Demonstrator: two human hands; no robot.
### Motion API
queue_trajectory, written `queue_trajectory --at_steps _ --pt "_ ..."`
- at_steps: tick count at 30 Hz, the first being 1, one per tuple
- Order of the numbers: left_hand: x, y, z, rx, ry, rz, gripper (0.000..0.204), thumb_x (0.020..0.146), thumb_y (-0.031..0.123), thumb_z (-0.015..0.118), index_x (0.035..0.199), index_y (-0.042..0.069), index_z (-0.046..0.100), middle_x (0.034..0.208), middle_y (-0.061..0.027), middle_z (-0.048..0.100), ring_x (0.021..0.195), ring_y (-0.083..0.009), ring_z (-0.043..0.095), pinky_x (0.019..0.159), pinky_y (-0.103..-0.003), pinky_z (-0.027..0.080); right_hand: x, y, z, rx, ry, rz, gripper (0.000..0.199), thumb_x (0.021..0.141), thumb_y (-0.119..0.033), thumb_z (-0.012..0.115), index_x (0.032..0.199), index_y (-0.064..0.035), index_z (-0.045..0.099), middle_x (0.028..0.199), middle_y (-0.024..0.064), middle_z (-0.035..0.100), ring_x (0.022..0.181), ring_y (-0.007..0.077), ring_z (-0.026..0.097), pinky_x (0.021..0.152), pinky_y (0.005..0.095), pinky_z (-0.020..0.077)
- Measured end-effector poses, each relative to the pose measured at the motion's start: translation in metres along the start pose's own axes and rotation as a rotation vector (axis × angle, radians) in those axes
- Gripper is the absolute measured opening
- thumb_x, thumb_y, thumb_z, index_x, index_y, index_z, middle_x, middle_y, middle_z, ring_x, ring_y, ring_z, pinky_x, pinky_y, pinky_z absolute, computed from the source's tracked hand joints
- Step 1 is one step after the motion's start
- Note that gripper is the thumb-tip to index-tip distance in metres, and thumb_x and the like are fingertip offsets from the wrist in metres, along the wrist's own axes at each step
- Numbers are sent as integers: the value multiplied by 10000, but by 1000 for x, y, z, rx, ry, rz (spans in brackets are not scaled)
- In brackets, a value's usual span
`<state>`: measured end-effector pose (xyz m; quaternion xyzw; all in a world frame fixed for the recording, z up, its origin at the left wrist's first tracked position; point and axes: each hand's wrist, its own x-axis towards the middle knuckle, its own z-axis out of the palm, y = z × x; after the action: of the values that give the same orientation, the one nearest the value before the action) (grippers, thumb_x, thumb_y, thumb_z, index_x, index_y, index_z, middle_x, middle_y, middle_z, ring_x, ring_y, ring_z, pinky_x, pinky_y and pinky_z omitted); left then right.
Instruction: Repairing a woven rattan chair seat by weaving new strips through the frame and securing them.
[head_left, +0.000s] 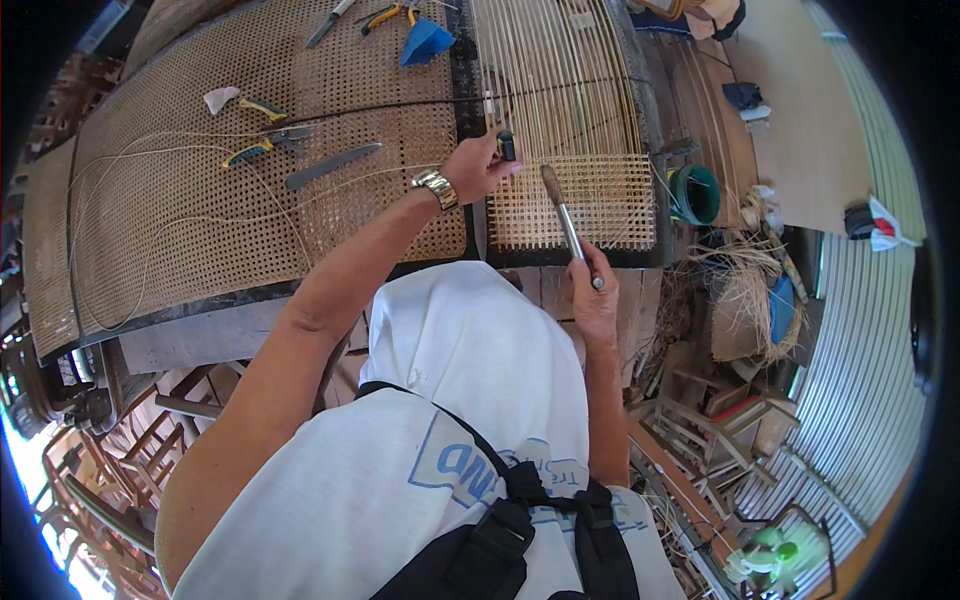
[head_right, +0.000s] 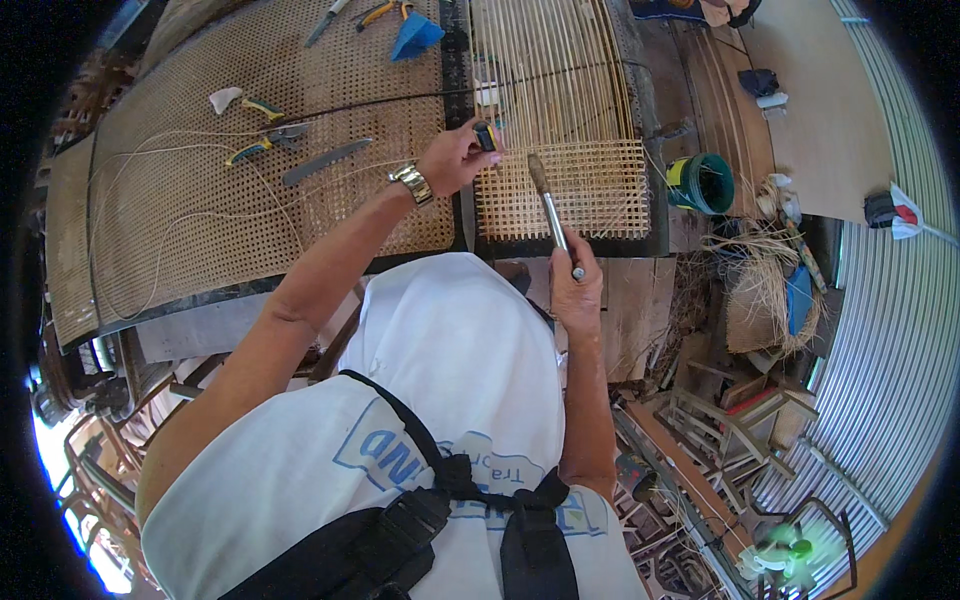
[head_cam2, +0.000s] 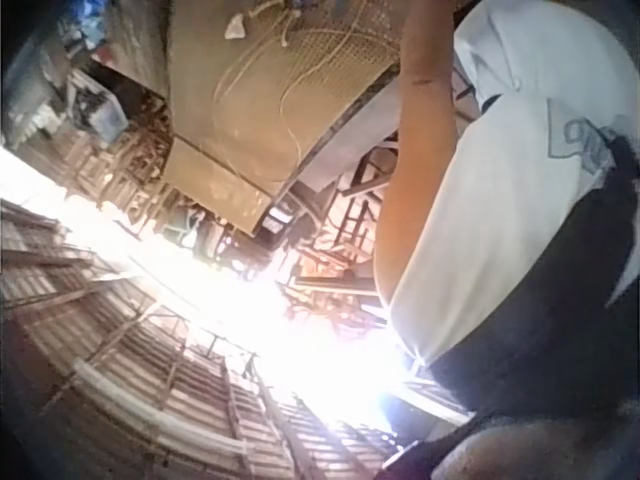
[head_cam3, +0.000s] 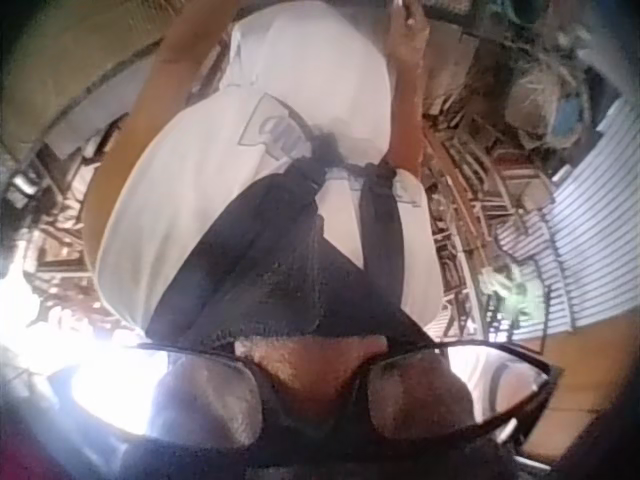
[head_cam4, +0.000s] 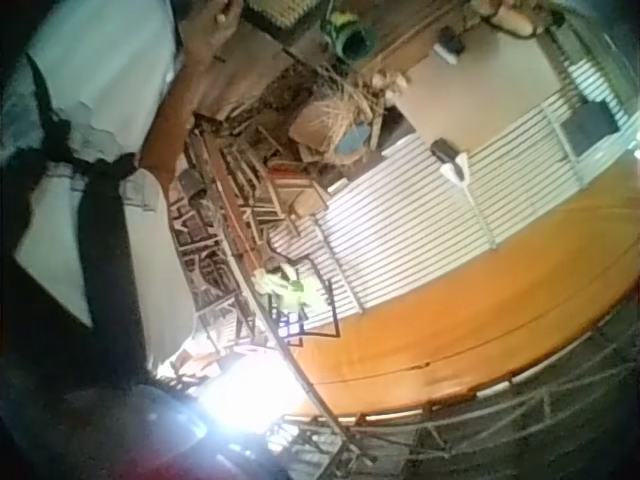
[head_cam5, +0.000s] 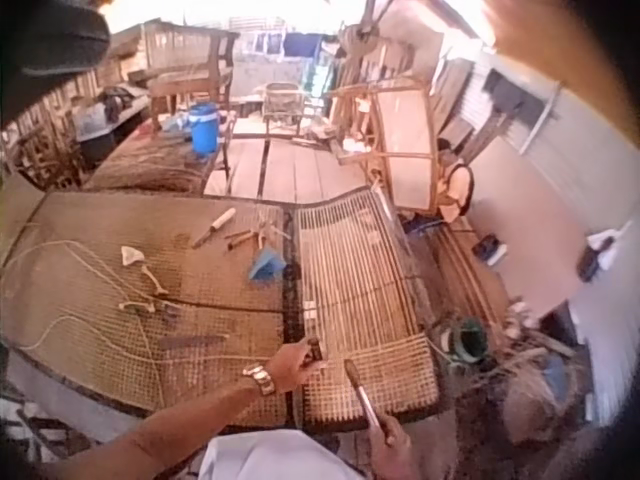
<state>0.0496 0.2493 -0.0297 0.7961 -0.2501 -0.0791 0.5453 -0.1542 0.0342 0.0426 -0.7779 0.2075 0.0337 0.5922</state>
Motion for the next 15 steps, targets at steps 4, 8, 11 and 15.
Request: queue_trajectory --at_steps 4,8,11,15 --pt "-4 6 4 6 -105 -84 299 943 220 700 1176 58 607 934 -102 746 864 -247 745 765 -370 566 1 18 4 -26 15 -34 352 1010 -131 581 1340 -10 590 889 -7 603 750 48 519 641 217 439" --pt "-10 -15 -1 -10 67 -81 296 928 272 721 1088 44 620 843 -99 729 758 -249 721 695 -369 548 -2 12 -5 -113 -59 1 383 995 -126 582 1352 12 568 1037 64 671 879 111 592 774 260 499" --pt "0 -29 -9 -256 133 -225 315 928 320 734 1057 51 632 872 -93 725 777 -182 708 712 -349 549 4 21 -8 -42 54 -55 361 994 -116 578 1334 5 583 941 49 654 804 92 572 716 249 491" --pt "11 -32 -12 -307 152 -184 326 931 332 727 1066 57 615 887 -100 730 809 -194 717 719 -357 549 8 13 -4 93 68 -18 330 998 -99 572 1306 16 598 851 15 615 735 62 539 645 229 460"
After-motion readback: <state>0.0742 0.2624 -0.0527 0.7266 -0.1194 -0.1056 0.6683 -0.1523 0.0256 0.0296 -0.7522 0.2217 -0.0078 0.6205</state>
